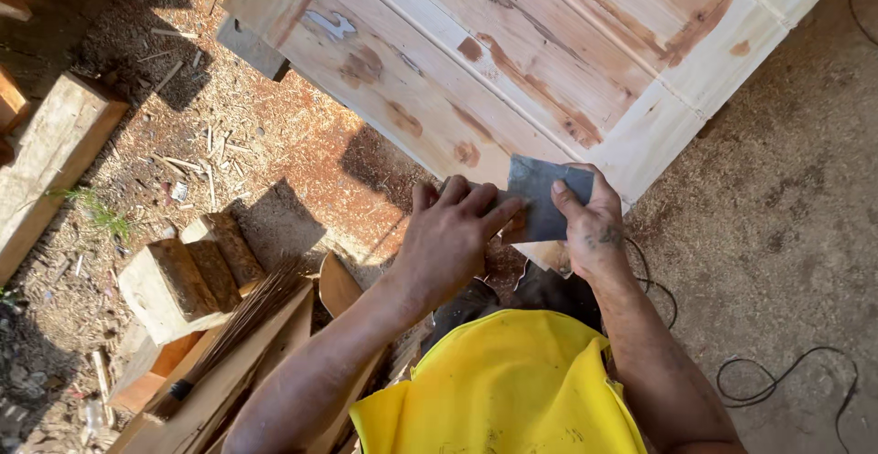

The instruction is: The person picks up a sanding block and applies wood filler to a wooden panel. They then sand the surface of the panel using the sanding block, moving across different sections to smooth the wood.

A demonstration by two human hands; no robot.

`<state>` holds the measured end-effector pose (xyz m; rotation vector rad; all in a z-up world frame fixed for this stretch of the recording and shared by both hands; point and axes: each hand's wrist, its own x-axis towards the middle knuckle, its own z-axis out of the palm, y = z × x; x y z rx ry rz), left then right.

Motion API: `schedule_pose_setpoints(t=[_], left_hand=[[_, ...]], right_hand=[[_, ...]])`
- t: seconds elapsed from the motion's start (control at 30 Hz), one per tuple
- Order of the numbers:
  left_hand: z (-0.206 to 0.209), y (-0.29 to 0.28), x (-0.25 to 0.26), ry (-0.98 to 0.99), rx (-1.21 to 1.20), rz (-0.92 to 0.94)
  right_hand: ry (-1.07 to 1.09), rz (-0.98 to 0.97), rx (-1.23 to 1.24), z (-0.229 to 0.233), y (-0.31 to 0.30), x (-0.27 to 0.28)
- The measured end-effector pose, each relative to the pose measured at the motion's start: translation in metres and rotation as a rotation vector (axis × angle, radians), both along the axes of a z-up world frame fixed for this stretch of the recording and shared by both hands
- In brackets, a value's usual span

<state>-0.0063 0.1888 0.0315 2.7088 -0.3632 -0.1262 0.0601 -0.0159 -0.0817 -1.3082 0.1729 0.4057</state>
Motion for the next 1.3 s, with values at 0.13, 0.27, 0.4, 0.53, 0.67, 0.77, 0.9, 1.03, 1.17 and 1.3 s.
schedule_pose_setpoints(t=[0.13,0.27,0.4,0.53,0.67,0.77,0.9,1.03,1.17,1.3], left_hand=[[0.020,0.017,0.035,0.308,0.092,-0.203],[0.012,0.040,0.058,0.353,-0.017,-0.187],[-0.001,0.037,0.084,-0.041,-0.208,-0.090],[0.000,0.038,0.091,-0.119,0.019,-0.079],[0.003,0.046,0.110,-0.015,0.119,-0.248],[0.010,0.056,0.150,-0.006,0.130,-0.276],[0.012,0.064,0.167,0.089,0.130,-0.336],[0.000,0.083,0.199,0.113,0.021,-0.353],[-0.017,0.089,0.193,-0.011,-0.184,-0.254],[-0.014,0.092,0.204,-0.029,-0.056,-0.268]], right_hand=[[0.045,-0.100,-0.046,0.004,0.016,0.006],[0.206,-0.328,0.060,0.002,0.019,0.026],[0.241,-0.352,0.238,-0.001,0.033,0.057],[0.234,-0.355,0.126,-0.002,0.040,0.079],[0.201,-0.310,0.073,-0.007,0.050,0.077],[0.100,-0.363,-0.001,-0.017,0.062,0.100],[0.094,-0.372,0.086,-0.028,0.072,0.095],[0.148,-0.415,0.141,-0.017,0.086,0.121],[0.286,-0.478,0.415,-0.008,0.081,0.131],[0.281,-0.478,0.325,-0.011,0.077,0.136]])
